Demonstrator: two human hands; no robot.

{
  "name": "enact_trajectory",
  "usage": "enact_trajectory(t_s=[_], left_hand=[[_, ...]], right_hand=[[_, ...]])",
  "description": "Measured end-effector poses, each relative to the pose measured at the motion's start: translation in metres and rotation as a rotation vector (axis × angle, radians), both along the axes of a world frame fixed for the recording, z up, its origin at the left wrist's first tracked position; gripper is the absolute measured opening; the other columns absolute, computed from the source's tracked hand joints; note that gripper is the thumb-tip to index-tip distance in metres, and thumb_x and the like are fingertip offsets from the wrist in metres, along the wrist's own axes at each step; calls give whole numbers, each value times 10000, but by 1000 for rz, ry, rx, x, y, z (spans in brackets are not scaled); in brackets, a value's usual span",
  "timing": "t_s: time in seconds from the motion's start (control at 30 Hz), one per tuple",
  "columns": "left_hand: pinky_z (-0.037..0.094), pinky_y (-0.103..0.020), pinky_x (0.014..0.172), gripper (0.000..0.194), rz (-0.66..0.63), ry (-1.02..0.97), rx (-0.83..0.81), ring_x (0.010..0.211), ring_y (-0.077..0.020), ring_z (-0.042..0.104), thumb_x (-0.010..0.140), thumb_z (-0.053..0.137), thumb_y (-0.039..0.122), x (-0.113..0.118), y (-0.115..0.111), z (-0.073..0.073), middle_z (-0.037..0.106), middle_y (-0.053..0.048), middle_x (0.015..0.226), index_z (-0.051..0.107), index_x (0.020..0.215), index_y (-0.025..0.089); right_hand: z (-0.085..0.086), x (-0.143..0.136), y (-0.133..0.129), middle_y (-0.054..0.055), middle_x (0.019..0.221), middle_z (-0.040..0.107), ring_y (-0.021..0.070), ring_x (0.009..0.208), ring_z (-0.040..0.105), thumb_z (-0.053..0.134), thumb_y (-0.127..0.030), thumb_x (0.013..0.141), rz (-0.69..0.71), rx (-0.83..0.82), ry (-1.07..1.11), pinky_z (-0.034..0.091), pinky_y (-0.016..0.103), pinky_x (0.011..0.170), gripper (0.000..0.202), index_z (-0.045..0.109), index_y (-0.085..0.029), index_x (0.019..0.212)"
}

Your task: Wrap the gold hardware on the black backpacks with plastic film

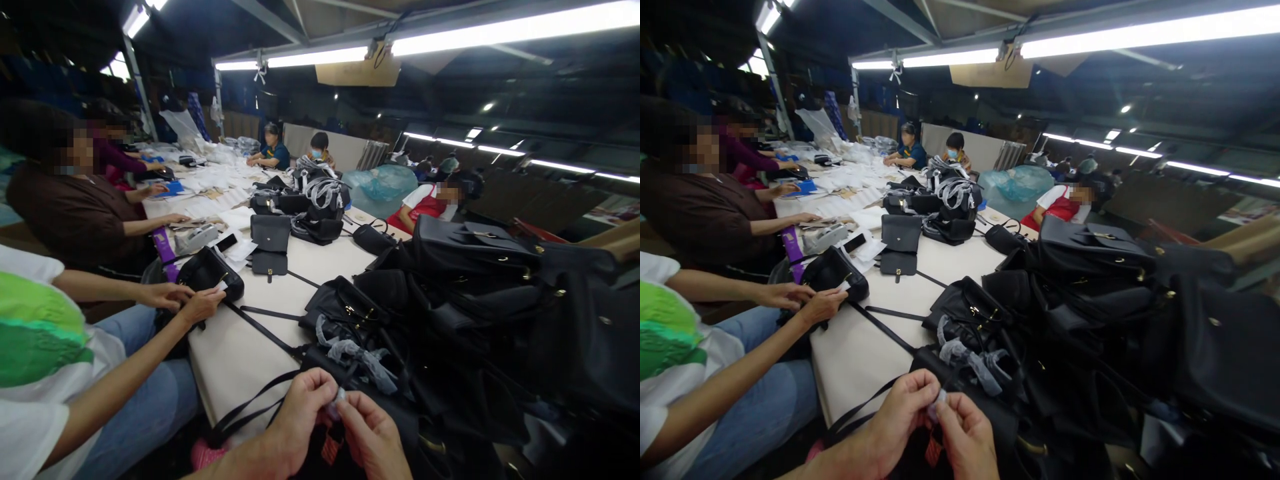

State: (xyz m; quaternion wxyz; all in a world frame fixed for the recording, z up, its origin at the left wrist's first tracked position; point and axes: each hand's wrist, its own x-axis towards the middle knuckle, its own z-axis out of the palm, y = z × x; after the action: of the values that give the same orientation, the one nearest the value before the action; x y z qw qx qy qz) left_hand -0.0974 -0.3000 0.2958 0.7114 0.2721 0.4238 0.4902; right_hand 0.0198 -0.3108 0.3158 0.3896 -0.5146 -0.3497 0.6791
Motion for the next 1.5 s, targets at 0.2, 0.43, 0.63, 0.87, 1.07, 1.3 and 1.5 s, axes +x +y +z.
enact_trajectory(t_s=[0.2,0.43,0.63,0.87,1.07,1.3,1.5], left_hand=[[422,-231,639,158,144,448,514,685,-127,530,854,556,218,-6,-8,-7,554,-10,720,600,713,160],[463,-224,677,265,81,869,1065,763,-146,573,954,388,138,-17,-10,-14,604,-69,835,651,936,170],[489,-240,731,251,55,874,1051,808,-157,604,944,409,154,-15,-9,-11,630,-75,877,658,924,183],[465,-215,610,244,-148,727,328,710,-148,633,701,640,154,-19,-11,7,682,-12,802,622,944,178],[313,-168,387,195,-399,237,12,471,-127,606,630,580,258,-23,-12,-4,685,-29,633,566,789,146],[263,-156,378,242,-381,198,-32,563,-142,670,638,508,260,-33,-13,-15,741,-95,750,580,830,132],[387,-225,515,220,-486,769,83,549,-150,608,658,398,161,-47,-16,-25,674,-4,595,596,751,176]], right_hand=[[-13,-2,5,-67,492,487,75,457,398,774,-588,611,-120,79,-81,327,211,452,457,593,-168,615],[-6,2,4,-74,481,436,80,439,360,720,-611,656,-73,113,-107,289,215,436,458,565,-182,618],[2,0,9,-89,449,343,70,421,272,668,-706,627,-74,140,-180,233,223,414,542,480,-205,542],[3,3,12,-72,468,369,92,463,338,625,-691,689,-129,232,-314,312,230,453,538,441,-216,516],[-1,16,15,-60,440,453,83,387,337,494,-771,720,-65,88,-318,235,223,404,634,638,-159,803],[24,61,6,-21,578,583,156,511,522,541,-679,758,-137,235,-610,429,288,521,581,665,-196,1055],[54,69,53,93,1149,675,287,1080,589,515,-574,800,-123,569,-919,401,440,988,580,606,-198,1232]])
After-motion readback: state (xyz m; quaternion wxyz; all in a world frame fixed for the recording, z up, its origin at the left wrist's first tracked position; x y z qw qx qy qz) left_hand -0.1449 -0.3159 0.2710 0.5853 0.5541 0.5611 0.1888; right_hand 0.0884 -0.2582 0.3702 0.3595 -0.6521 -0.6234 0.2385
